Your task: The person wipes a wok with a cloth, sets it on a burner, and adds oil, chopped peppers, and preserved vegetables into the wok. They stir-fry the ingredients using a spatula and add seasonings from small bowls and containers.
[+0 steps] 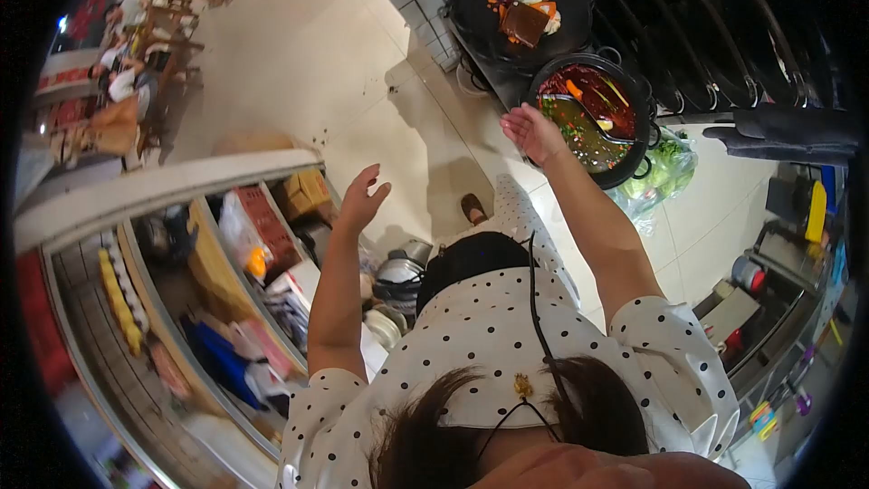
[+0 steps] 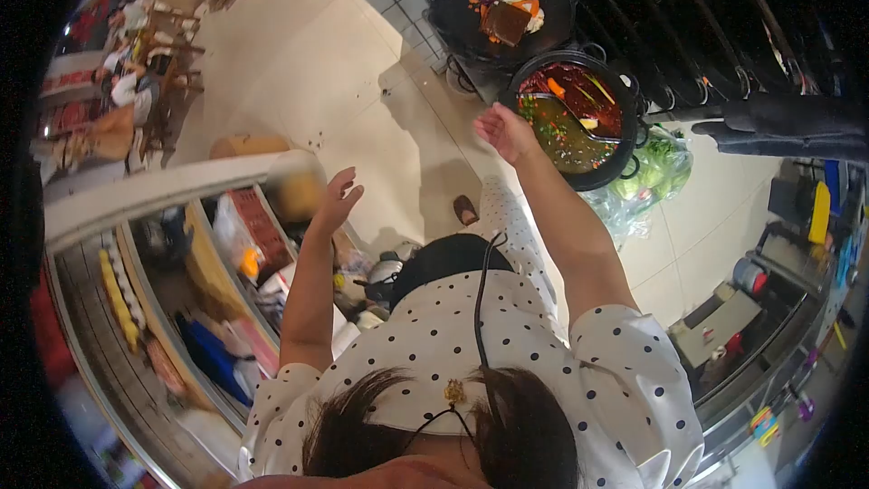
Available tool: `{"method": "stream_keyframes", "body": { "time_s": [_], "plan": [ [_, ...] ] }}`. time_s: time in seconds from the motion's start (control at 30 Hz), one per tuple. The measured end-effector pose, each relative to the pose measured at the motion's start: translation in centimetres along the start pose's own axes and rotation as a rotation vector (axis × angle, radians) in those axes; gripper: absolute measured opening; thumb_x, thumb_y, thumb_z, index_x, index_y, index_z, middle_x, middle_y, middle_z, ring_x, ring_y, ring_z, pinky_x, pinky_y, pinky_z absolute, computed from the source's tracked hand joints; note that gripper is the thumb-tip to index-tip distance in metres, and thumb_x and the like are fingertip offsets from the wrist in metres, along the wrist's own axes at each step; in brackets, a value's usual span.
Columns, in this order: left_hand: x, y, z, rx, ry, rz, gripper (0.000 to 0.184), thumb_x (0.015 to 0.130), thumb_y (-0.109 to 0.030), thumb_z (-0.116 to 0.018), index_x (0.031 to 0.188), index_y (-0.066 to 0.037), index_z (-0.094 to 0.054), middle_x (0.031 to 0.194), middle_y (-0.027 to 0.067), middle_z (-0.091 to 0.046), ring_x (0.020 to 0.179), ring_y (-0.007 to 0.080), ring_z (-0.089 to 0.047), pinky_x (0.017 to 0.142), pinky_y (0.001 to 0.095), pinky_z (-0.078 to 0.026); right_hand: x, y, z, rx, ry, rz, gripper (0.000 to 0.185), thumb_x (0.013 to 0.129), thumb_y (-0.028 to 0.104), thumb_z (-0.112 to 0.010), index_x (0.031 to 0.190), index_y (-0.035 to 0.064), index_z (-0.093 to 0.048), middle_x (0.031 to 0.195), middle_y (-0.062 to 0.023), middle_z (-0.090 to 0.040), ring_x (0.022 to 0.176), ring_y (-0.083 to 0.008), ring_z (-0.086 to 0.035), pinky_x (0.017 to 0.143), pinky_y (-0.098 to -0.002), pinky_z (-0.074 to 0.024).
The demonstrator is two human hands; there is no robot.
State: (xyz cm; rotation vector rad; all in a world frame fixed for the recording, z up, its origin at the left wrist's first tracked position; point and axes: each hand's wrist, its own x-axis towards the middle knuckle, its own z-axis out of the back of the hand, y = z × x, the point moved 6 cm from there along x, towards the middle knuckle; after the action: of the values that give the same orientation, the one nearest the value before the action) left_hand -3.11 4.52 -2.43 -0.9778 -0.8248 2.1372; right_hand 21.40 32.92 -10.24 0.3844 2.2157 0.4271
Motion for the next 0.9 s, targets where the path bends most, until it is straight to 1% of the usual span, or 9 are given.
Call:
{"method": "stream_keyframes", "body": {
  "time_s": [0.07, 0.1, 0.27, 0.37, 0.47, 0.6, 0.73, 0.83, 0.9],
  "plan": [
    [2.4, -2.8, -3.0, -0.086, 0.091, -0.025, 0.047, 0.081, -0.021, -0.065, 0.122, -0.002, -0.049, 0.117, 0.0138, -0.055, 0.107, 0.0237, -0.053, 0.089, 0.0319, -0.043, 0.4, 2.1, 1.5, 0.081, -0.117, 0.088, 0.036, 0.086, 0.032, -0.058, 0.102, 0.0018, -0.046, 0.099, -0.0178, -0.055, 0.096, -0.0299, -0.056, 0.088, -0.0399, -0.0465],
    [5.2, -2.1, 3.4, -0.039, 0.129, 0.037, 0.047, 0.081, -0.02, -0.065, 0.122, -0.002, -0.049, 0.117, 0.0133, -0.055, 0.106, 0.023, -0.053, 0.089, 0.0317, -0.043, 5.6, -2.1, -3.5, 0.217, -0.152, 0.029, 0.035, 0.086, 0.031, -0.058, 0.101, 0.0021, -0.046, 0.098, -0.0176, -0.055, 0.095, -0.0298, -0.056, 0.087, -0.0397, -0.0469],
    [19.2, -8.0, 0.4, -0.155, 0.224, -0.14, 0.044, 0.082, -0.018, -0.064, 0.12, -0.001, -0.049, 0.113, 0.011, -0.057, 0.102, 0.0195, -0.053, 0.088, 0.0311, -0.043, 15.5, 5.2, -2.8, 0.329, -0.262, 0.151, 0.035, 0.085, 0.027, -0.057, 0.1, -0.0026, -0.046, 0.095, -0.0176, -0.055, 0.093, -0.0294, -0.056, 0.083, -0.0381, -0.0487],
    [22.0, -6.8, 2.1, -0.126, 0.287, -0.094, 0.038, 0.084, -0.014, -0.062, 0.118, -0.001, -0.051, 0.108, 0.0073, -0.057, 0.098, 0.0151, -0.054, 0.085, 0.0268, -0.043, 18.2, 2.0, -2.1, 0.348, -0.302, -0.014, 0.03, 0.086, 0.02, -0.049, 0.101, -0.006, -0.047, 0.095, -0.0198, -0.057, 0.086, -0.0296, -0.059, 0.078, -0.0376, -0.0513],
    [26.2, -6.8, 1.0, -0.137, 0.37, -0.025, 0.04, 0.082, -0.016, -0.064, 0.117, 0.0, -0.051, 0.106, 0.0087, -0.058, 0.094, 0.0166, -0.056, 0.082, 0.0274, -0.045, 18.0, 3.4, -1.0, 0.232, -0.465, -0.085, 0.027, 0.085, 0.013, -0.04, 0.1, -0.0083, -0.047, 0.102, -0.0238, -0.058, 0.086, -0.032, -0.061, 0.08, -0.0394, -0.0512],
    [30.9, -6.8, -0.3, -0.298, 0.412, 0.094, 0.036, 0.082, -0.016, -0.061, 0.113, 0.002, -0.053, 0.099, 0.0055, -0.058, 0.086, 0.0117, -0.055, 0.077, 0.0248, -0.045, 15.2, 4.7, -3.9, 0.28, -0.568, -0.144, 0.027, 0.084, 0.007, -0.038, 0.104, -0.0103, -0.046, 0.104, -0.0261, -0.056, 0.097, -0.0347, -0.058, 0.087, -0.0423, -0.0489],
    [36.2, -8.5, -3.7, -0.355, 0.65, 0.089, 0.035, 0.083, -0.015, -0.061, 0.114, -0.002, -0.054, 0.1, 0.0053, -0.059, 0.092, 0.015, -0.056, 0.078, 0.0267, -0.046, 14.4, 5.7, -5.4, 0.44, -0.569, 0.056, 0.033, 0.08, -0.002, -0.036, 0.111, -0.0108, -0.044, 0.107, -0.0249, -0.055, 0.097, -0.0352, -0.057, 0.087, -0.0437, -0.0494],
    [39.3, -9.2, -7.3, -0.655, 0.778, 0.44, 0.037, 0.081, -0.016, -0.061, 0.115, -0.004, -0.053, 0.099, 0.0064, -0.059, 0.093, 0.0179, -0.057, 0.079, 0.0308, -0.049, 13.2, 6.7, -5.6, 0.469, -0.598, 0.313, 0.035, 0.077, -0.007, -0.036, 0.111, -0.0104, -0.044, 0.105, -0.0232, -0.055, 0.095, -0.0351, -0.058, 0.086, -0.044, -0.0503],
    [41.1, -9.5, -8.2, -0.6, 0.793, 0.54, 0.031, 0.083, -0.018, -0.059, 0.11, -0.005, -0.052, 0.099, 0.008, -0.058, 0.09, 0.0213, -0.058, 0.08, 0.034, -0.05, 12.8, 6.1, -6.6, 0.581, -0.649, 0.256, 0.036, 0.076, -0.011, -0.036, 0.111, -0.0096, -0.042, 0.107, -0.0232, -0.053, 0.093, -0.0362, -0.058, 0.08, -0.0458, -0.0529]
  ]
}}
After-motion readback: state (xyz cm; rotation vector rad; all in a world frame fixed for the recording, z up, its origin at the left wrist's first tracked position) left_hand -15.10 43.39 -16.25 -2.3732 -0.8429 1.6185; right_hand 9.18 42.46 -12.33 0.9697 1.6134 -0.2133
